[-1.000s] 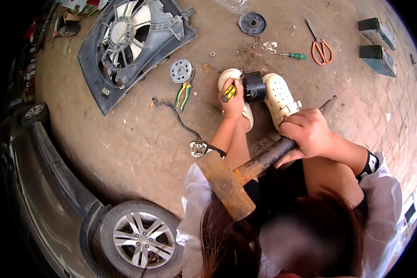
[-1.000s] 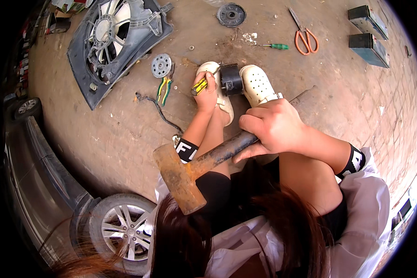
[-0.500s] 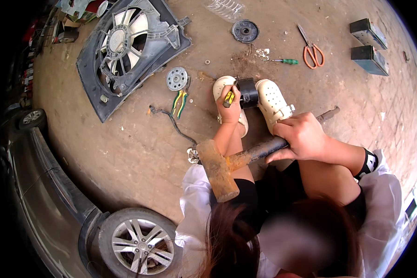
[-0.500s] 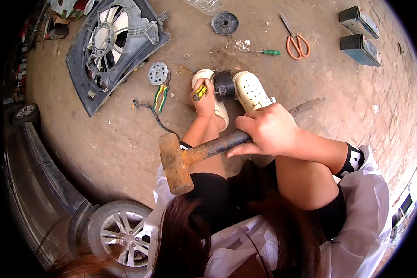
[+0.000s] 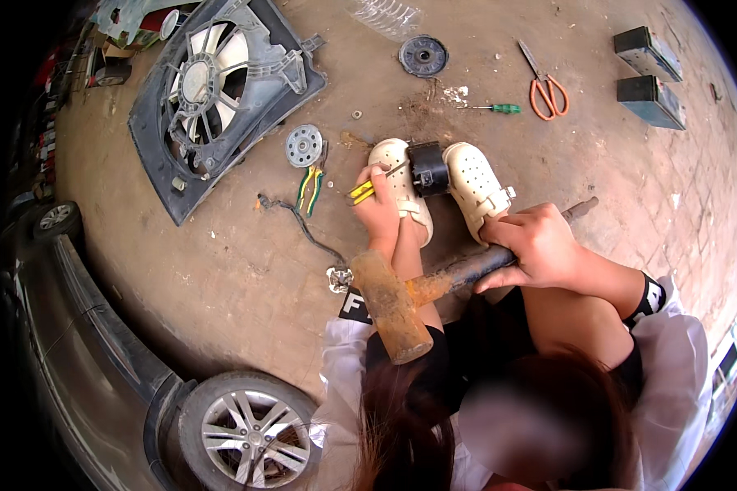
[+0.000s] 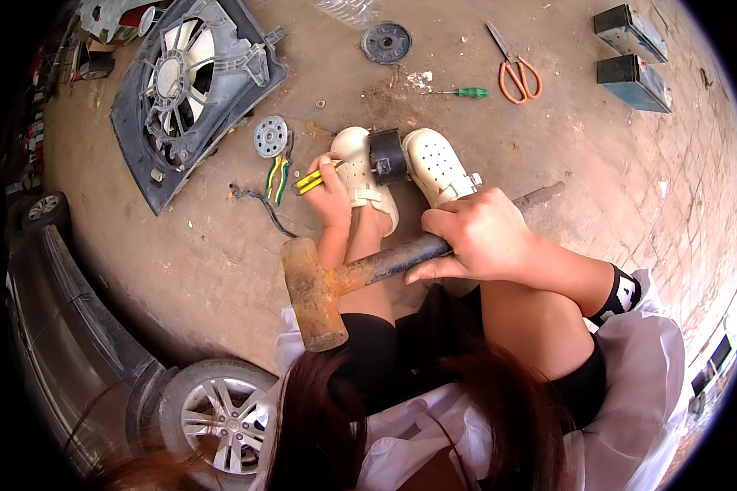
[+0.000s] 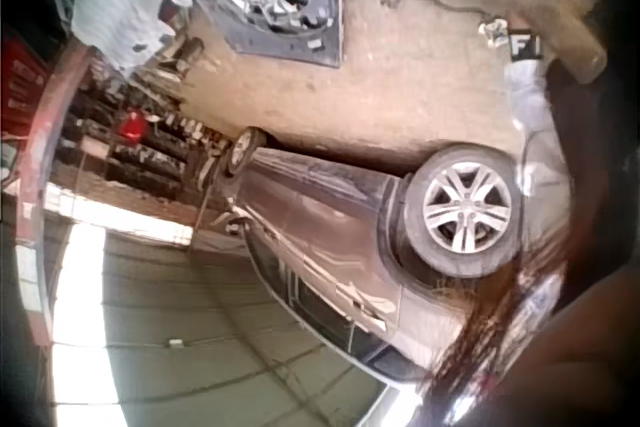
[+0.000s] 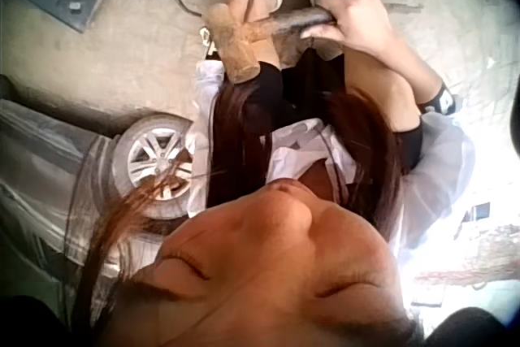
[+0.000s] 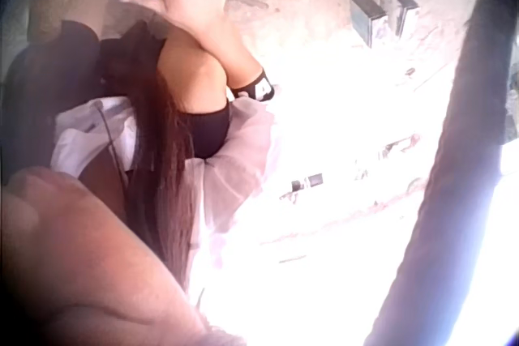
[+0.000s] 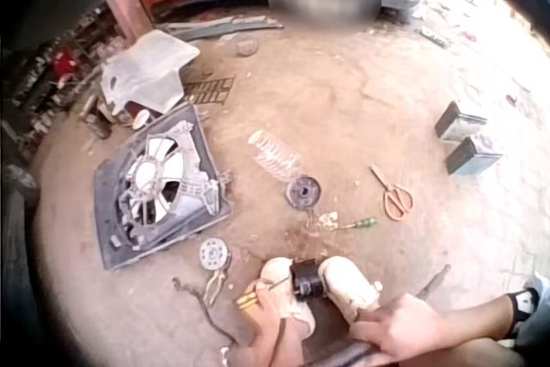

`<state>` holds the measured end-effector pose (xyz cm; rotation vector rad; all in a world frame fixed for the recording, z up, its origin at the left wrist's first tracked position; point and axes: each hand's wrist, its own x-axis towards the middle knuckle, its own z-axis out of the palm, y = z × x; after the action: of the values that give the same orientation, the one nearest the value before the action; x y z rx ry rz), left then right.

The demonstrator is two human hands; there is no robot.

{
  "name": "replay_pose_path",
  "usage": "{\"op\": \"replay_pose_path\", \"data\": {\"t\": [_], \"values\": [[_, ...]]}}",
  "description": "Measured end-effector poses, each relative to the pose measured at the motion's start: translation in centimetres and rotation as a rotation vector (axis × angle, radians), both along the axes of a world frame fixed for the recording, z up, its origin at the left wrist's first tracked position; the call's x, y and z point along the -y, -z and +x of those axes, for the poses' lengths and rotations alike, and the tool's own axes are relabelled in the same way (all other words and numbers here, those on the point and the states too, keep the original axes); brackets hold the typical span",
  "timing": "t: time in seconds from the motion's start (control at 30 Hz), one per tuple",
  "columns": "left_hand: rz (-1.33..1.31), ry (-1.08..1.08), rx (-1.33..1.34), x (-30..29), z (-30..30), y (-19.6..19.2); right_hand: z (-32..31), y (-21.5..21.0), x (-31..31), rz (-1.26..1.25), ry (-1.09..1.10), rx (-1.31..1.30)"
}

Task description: The person disassembles a car motor by hand and with tools, removing the outer casing and internal components. They use a hammer to strike the motor casing and a screwdriver to pry parts apart, then inspect the separated rotor and stator.

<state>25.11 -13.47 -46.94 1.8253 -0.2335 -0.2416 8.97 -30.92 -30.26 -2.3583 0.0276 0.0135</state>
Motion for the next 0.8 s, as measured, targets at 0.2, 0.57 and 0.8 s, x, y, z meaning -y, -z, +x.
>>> {"op": "replay_pose_path", "data": {"t": [0.2, 0.57, 0.8], "values": [[-0.416, -0.300, -0.468, -1.7, 1.8, -3.8, -1.1, 2.0, 0.6, 0.183, 0.050, -0.039], [-1.272, -0.342, -0.663, -5.0, 4.1, -4.5, -1.1, 2.2, 1.3, 0.130, -0.044, -0.188], [-1.514, -0.085, -0.645, -5.9, 4.4, -8.2, -1.1, 2.7, 0.9, 0.130, -0.034, -0.184]]}}
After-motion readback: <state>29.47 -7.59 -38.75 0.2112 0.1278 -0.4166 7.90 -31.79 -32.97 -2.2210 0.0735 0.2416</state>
